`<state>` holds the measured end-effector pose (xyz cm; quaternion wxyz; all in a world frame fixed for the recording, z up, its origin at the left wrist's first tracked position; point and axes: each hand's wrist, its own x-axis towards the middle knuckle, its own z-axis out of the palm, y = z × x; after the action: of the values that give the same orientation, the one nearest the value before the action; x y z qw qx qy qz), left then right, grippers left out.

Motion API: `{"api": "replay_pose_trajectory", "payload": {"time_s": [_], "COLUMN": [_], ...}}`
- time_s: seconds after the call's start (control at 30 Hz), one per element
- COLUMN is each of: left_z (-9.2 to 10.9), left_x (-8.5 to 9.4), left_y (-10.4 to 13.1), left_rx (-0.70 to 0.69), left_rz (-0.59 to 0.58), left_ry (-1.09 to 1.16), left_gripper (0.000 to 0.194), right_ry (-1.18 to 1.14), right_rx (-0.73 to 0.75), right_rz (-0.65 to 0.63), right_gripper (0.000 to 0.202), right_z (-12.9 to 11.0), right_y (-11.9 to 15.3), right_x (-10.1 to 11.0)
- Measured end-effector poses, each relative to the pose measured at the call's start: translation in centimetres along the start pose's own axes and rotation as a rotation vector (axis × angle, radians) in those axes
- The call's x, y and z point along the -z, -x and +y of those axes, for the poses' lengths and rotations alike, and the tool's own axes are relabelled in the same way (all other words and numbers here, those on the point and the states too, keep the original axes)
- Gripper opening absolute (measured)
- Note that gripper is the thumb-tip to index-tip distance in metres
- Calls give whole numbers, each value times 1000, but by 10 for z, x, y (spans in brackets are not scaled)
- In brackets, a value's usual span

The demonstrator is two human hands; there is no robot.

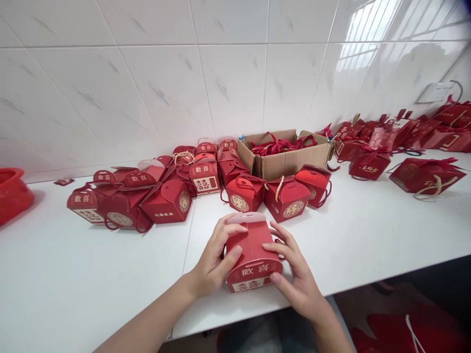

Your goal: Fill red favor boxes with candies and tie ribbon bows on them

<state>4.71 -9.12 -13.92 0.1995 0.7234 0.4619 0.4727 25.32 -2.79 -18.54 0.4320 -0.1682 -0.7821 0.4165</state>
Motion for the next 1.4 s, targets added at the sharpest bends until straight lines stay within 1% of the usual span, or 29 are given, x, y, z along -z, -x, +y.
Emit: {"api": "replay_pose_trajectory", "payload": {"time_s": [0.07, 0.17, 0.23, 0.37, 0.47, 0.53, 0.63, 0.73, 0.8, 0.87, 0.9, 0.97, 1.03, 1.13, 1.2, 1.23, 1.33, 1.4], "left_z": [1, 3, 4, 6, 7, 6, 1, -4, -6, -5, -4, -3, -3, -4, -5, -4, -2, 0], "left_x": [1, 2, 3, 3, 2, 1, -2, -5, -7, -6, -6, -5, -3, -3, -4, -5, -8, -8], "left_y": [1, 2, 1, -3, -6, -6, -1, 4, 6, 6, 6, 4, 2, 1, 1, 1, 0, 0], "left_rx": [-34, -38, -28, 6, 23, 26, 11, 20, 50, 79, 91, 102, 91, 62, 60, 65, 103, 131], "left_rz": [18, 47, 28, -38, -27, -23, -9, 28, 24, -20, -40, -63, -49, -18, 25, 58, 148, 168], "left_ry": [-45, -65, -43, -26, -28, -22, 39, 201, 297, 328, 323, 298, 267, 219, 163, 133, 85, 91], "left_gripper": [30, 33, 33, 23, 20, 22, 35, 58, 76, 87, 85, 76, 69, 55, 46, 45, 50, 52], "right_ry": [15, 30, 29, 7, -15, -24, -64, -106, -127, -169, -190, -186, -107, 3, 27, 36, 67, 80], "right_rx": [3, 11, 14, 5, -3, 3, 9, -17, -34, -12, 15, 74, 121, 155, 153, 145, 103, 70], "right_rz": [10, 14, 10, -5, -15, -14, 11, 65, 105, 178, 230, 319, 339, 307, 295, 287, 235, 188], "right_gripper": [36, 35, 36, 36, 37, 39, 51, 61, 60, 51, 45, 32, 26, 29, 35, 36, 39, 39], "right_z": [0, -1, -1, -1, -1, -1, 0, 3, 5, 6, 6, 7, 7, 7, 6, 5, 2, 1], "right_y": [1, 1, 1, 0, 0, 1, 3, 6, 7, 8, 7, 7, 7, 8, 8, 8, 6, 5], "right_x": [0, 0, 0, 0, 0, 0, 0, -2, -5, -7, -8, -9, -9, -6, -4, -3, -1, -1]}}
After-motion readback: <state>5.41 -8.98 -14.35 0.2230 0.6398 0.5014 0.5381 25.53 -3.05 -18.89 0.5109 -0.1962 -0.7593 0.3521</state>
